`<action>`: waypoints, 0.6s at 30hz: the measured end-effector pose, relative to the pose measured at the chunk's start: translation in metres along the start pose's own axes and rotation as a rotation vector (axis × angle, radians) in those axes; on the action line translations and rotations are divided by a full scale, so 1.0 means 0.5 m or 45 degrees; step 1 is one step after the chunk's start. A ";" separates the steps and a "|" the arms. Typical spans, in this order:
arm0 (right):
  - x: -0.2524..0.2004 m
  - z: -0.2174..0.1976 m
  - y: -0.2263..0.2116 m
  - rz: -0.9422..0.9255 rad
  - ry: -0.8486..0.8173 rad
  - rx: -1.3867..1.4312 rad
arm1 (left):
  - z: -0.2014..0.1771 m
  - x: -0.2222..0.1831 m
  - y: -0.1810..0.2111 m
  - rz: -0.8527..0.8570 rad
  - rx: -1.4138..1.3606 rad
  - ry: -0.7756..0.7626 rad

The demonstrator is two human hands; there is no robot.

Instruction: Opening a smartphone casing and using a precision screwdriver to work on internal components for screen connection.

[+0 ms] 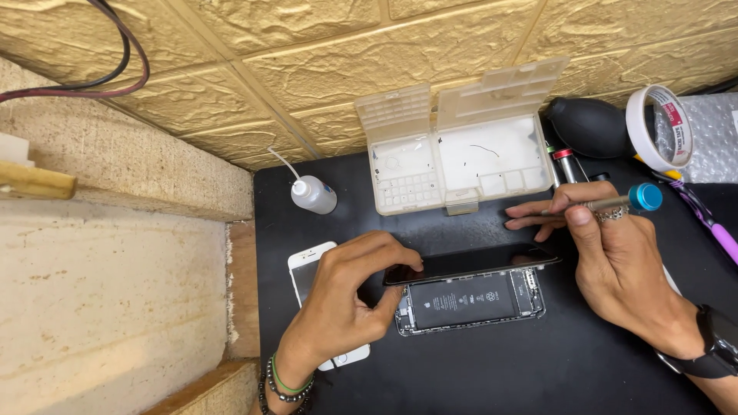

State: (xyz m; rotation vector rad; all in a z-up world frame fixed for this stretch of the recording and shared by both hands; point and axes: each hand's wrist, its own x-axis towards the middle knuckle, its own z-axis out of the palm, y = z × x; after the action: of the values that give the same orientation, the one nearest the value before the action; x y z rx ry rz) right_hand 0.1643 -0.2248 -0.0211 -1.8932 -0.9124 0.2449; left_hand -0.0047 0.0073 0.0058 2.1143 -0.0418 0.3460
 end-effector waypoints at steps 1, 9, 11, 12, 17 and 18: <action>0.000 0.000 0.001 0.033 -0.011 0.041 | 0.000 0.000 0.000 0.001 0.005 0.000; 0.001 0.001 -0.003 0.054 -0.029 0.124 | -0.003 0.001 0.002 0.017 0.021 -0.007; 0.000 0.001 -0.001 0.049 0.000 0.152 | -0.003 0.001 0.002 0.020 0.027 -0.004; 0.000 -0.001 0.001 0.048 0.000 0.152 | -0.003 0.001 0.003 0.021 0.027 -0.002; -0.003 -0.015 0.004 -0.082 0.069 0.166 | -0.003 0.000 0.003 0.014 0.031 -0.011; -0.003 -0.019 0.008 -0.083 0.069 0.166 | -0.003 0.001 0.002 0.015 0.031 -0.010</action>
State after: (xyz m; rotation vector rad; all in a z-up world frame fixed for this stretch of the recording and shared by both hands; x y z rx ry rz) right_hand 0.1702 -0.2335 -0.0201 -1.7394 -0.8987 0.2077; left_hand -0.0049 0.0081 0.0078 2.1405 -0.0548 0.3467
